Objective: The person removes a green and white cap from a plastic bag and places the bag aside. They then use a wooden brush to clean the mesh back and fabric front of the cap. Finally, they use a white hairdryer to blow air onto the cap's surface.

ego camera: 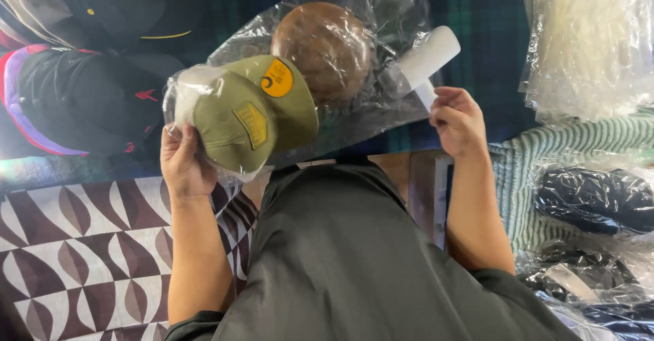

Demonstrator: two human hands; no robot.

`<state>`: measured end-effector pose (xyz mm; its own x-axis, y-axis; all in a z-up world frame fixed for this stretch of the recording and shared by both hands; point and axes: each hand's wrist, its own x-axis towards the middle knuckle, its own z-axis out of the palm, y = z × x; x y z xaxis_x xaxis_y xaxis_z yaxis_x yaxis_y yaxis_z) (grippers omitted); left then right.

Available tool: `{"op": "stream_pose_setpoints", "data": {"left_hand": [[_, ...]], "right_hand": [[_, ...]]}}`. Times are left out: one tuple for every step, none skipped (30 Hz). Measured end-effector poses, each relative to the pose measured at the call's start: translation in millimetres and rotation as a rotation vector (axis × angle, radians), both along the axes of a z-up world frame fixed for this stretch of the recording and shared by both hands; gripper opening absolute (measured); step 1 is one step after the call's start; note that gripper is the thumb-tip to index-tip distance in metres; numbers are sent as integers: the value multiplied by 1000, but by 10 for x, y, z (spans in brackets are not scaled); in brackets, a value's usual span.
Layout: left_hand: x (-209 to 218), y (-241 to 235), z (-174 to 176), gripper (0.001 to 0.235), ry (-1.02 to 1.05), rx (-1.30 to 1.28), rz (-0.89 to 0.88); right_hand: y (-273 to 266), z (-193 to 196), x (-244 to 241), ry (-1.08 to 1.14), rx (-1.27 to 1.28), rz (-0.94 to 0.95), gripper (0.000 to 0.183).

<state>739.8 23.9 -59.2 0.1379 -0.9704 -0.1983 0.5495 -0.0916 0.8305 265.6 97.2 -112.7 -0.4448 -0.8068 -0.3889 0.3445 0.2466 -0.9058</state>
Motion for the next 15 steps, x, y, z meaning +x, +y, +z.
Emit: {"op": "stream_pose_setpoints", "data": {"left_hand": [[-17,11,-31,7,1,2,0],[-34,13,-54,5,-2,7,2],[-50,15,-78,5,-6,11,5],[-64,12,-75,5,-10,15,9],[-81,11,-72,5,-18,18,14],[-119,-14,-68,6,-26,16,13],[-119,-22,-61,6,-30,14,10],[-107,-33,-57,6,-34,1,-34],[-91,-43,-53,6,-39,-12,-79],[-105,-50,-76,6,-36,-11,-83],[-110,-54,-95,6,-27,-14,-98],[-85,-63,-109,6,-23,-25,-96],[-84,-65,-125,6,-25,-34,-84],[-66,-53,-131,7,-33,-32,-94],[-49,-41,-142,8,-41,-29,-105]], "right_hand": [[56,80,-8,1,2,0,47],[88,152,-17,304,127,106,49],[122,223,-25,607,252,213,52],[94,304,43,604,253,219,52],[68,385,106,662,131,98,42],[50,462,154,715,5,-32,32],[-36,467,191,711,4,-35,32],[-101,481,243,488,-70,47,39],[-166,496,298,265,-146,127,48],[-191,456,317,268,-144,123,48],[-214,418,347,78,-48,179,56],[-317,366,396,-115,41,251,63],[-306,434,375,-115,32,264,63],[-288,498,370,-130,108,320,63],[-269,558,362,-143,184,376,63]]}}
